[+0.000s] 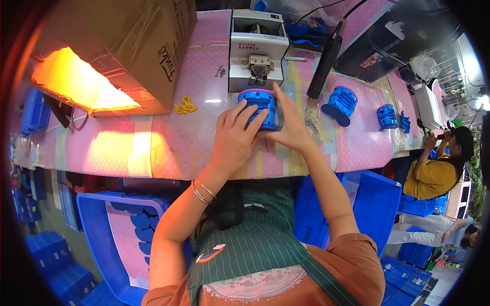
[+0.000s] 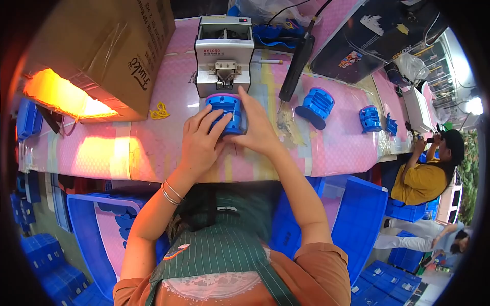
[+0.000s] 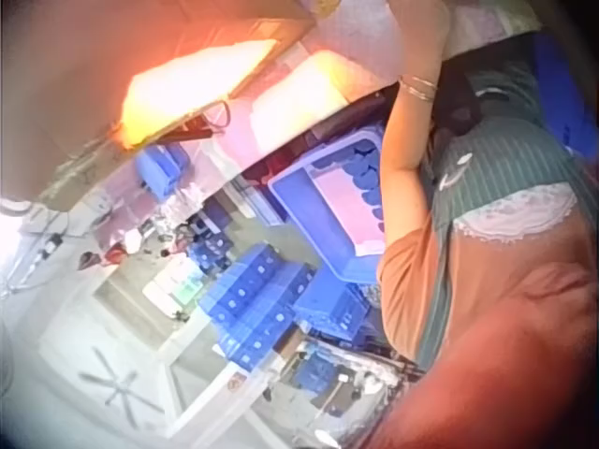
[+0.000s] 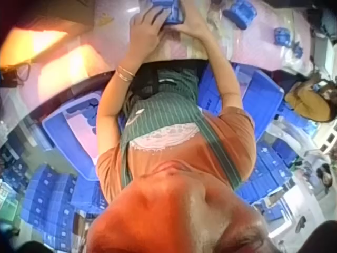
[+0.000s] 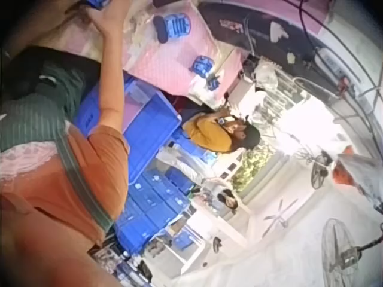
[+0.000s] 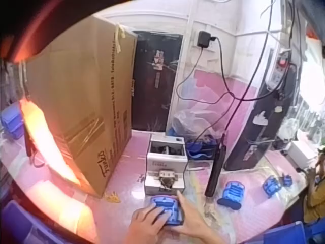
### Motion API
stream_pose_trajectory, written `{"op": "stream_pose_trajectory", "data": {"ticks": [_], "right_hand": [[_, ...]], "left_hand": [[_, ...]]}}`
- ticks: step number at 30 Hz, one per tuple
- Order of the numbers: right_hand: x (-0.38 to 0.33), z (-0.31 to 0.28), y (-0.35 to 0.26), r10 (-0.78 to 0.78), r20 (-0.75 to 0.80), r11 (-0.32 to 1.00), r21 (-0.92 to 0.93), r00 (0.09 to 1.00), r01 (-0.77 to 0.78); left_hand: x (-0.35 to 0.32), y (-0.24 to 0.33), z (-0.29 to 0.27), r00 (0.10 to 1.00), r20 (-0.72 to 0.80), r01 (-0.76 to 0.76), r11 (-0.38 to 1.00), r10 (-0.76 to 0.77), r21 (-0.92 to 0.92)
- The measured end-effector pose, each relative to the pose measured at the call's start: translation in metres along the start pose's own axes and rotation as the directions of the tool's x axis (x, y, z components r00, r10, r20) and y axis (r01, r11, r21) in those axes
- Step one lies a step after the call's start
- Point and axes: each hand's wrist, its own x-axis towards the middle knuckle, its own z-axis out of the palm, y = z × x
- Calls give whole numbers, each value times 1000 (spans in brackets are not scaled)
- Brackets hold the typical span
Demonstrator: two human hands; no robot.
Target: Fasten components onto blue plastic parts using an electric screwdriver at a factory workstation.
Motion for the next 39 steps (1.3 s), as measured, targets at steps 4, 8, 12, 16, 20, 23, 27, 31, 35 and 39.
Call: {"op": "stream_pose_trajectory", "data": {"ticks": [4, 8, 12, 16, 20, 23, 27, 31, 35, 39], "right_hand": [[2, -9, -29, -46, -2, 996, 76, 999, 46], [-3, -18, -50, -87, 43, 978, 194, 995, 77], [-12, 6, -62, -143, -45, 919, 366, 989, 149], [-30, 40, -74, -94, -117, 840, 523, 989, 142], [-40, 66, -90, -65, -8, 824, 564, 998, 58], [-44, 86, -104, -66, 75, 859, 511, 995, 18], [-38, 91, -110, -255, 118, 912, 358, 960, 198], [-21, 79, -80, -162, -24, 891, 427, 986, 157], [-4, 39, -52, -103, -14, 962, 251, 995, 104], [-1, 22, -49, -22, -53, 978, 207, 998, 32]], "left_hand": [[3, -1, -9, 998, -31, 58, 993, -61, -101], [-11, 2, -23, 984, -51, 148, 934, -174, -325], [-47, 21, -46, 881, 235, 446, 553, -410, -704], [-75, 29, -65, 878, 250, 452, 536, -407, -713], [-102, 31, -85, 858, 221, 469, 530, -464, -706], [-125, 28, -105, 826, 194, 513, 564, -529, -647], [-162, 16, -145, 715, 194, 589, 430, -671, -684], [-244, -20, -218, 246, -230, 592, 334, -942, -733], [-387, -79, -283, -270, -510, 833, 67, -816, -549], [-481, -142, -274, -263, -533, 961, -173, -804, -214]]}}
